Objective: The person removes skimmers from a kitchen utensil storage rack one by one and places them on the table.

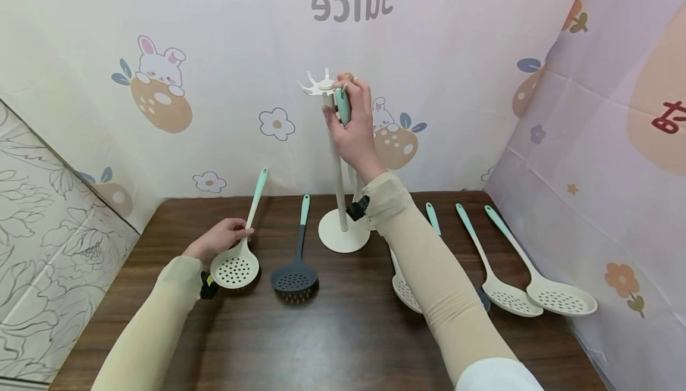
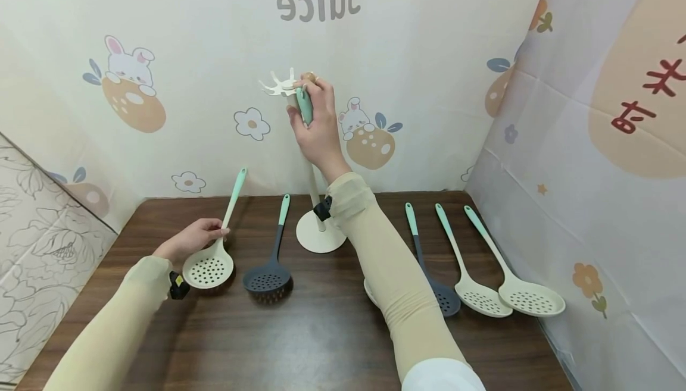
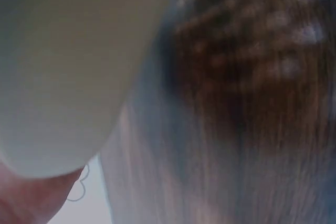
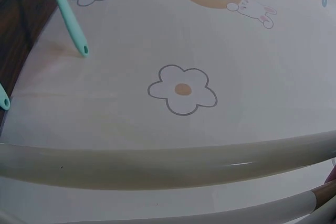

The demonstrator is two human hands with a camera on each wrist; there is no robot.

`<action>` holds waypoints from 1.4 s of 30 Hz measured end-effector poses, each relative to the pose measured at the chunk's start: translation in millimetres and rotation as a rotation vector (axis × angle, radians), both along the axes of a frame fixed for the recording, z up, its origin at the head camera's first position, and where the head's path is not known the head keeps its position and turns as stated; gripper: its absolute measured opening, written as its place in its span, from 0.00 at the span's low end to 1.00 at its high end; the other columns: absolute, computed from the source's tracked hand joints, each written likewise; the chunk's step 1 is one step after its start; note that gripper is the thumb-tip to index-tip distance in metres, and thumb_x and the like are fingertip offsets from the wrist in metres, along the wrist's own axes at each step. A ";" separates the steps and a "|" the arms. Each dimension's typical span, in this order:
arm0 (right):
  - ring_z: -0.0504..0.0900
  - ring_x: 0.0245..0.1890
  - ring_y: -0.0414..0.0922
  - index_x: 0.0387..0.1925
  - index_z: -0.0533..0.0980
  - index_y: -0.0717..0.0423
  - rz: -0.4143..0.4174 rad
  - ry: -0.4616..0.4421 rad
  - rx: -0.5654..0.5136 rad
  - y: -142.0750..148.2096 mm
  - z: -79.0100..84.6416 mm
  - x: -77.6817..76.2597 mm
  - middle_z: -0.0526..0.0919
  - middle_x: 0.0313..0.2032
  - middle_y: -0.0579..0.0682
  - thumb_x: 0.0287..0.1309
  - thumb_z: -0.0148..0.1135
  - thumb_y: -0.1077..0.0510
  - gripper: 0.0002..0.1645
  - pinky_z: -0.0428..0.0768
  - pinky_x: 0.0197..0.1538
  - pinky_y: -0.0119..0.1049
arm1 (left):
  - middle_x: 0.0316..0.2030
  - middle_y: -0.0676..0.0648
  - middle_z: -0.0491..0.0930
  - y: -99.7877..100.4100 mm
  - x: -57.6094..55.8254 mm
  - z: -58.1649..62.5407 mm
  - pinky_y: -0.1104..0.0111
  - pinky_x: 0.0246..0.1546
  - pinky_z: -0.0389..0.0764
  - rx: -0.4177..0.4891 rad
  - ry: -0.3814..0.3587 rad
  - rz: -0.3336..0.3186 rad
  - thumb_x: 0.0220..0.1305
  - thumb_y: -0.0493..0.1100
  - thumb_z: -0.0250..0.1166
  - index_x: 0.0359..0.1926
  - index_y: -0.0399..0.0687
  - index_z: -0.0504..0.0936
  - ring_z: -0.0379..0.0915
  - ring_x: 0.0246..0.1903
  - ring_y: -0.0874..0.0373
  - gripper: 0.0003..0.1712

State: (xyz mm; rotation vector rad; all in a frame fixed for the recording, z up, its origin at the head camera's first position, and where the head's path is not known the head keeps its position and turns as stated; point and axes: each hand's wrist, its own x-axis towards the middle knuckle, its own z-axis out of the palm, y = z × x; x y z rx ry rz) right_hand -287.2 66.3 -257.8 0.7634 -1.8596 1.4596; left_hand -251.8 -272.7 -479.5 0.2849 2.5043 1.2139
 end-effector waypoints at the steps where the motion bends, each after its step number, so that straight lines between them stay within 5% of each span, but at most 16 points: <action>1: 0.60 0.69 0.37 0.58 0.67 0.64 -0.002 0.002 -0.001 0.5 -3.0 -4.9 0.62 0.65 0.60 0.63 0.60 0.71 0.23 0.58 0.68 0.32 | 0.28 0.44 0.72 0.7 -0.2 -1.8 0.64 0.32 0.65 0.006 -0.009 0.004 0.75 0.43 0.57 0.41 0.31 0.79 0.62 0.29 0.52 0.16; 7: 0.60 0.69 0.38 0.60 0.68 0.58 -0.015 0.032 0.007 4.2 -17.1 -27.3 0.62 0.66 0.54 0.63 0.62 0.68 0.25 0.59 0.68 0.33 | 0.26 0.45 0.71 4.8 -1.0 -11.0 0.65 0.30 0.65 0.006 -0.027 -0.004 0.74 0.44 0.59 0.40 0.33 0.80 0.62 0.26 0.53 0.15; 18: 0.60 0.69 0.35 0.61 0.68 0.56 0.008 0.049 0.006 3.5 -18.2 -28.0 0.63 0.66 0.52 0.64 0.62 0.66 0.25 0.59 0.68 0.33 | 0.23 0.48 0.71 7.8 3.4 -24.9 0.67 0.23 0.66 -0.028 -0.044 -0.001 0.73 0.43 0.60 0.38 0.37 0.81 0.60 0.20 0.56 0.12; 29: 0.60 0.69 0.35 0.61 0.68 0.55 -0.010 0.039 0.020 4.5 -19.6 -29.0 0.62 0.67 0.51 0.65 0.61 0.66 0.25 0.60 0.68 0.33 | 0.27 0.46 0.75 15.5 7.1 -19.2 0.65 0.27 0.68 -0.126 -0.025 0.067 0.71 0.45 0.63 0.41 0.38 0.81 0.64 0.24 0.55 0.12; 42: 0.61 0.69 0.37 0.61 0.69 0.54 -0.004 0.048 0.016 4.0 -19.6 -28.3 0.63 0.67 0.51 0.65 0.62 0.65 0.25 0.59 0.68 0.34 | 0.24 0.45 0.73 22.1 9.4 -16.7 0.65 0.30 0.77 -0.084 -0.134 0.052 0.71 0.42 0.62 0.29 0.39 0.77 0.70 0.24 0.56 0.14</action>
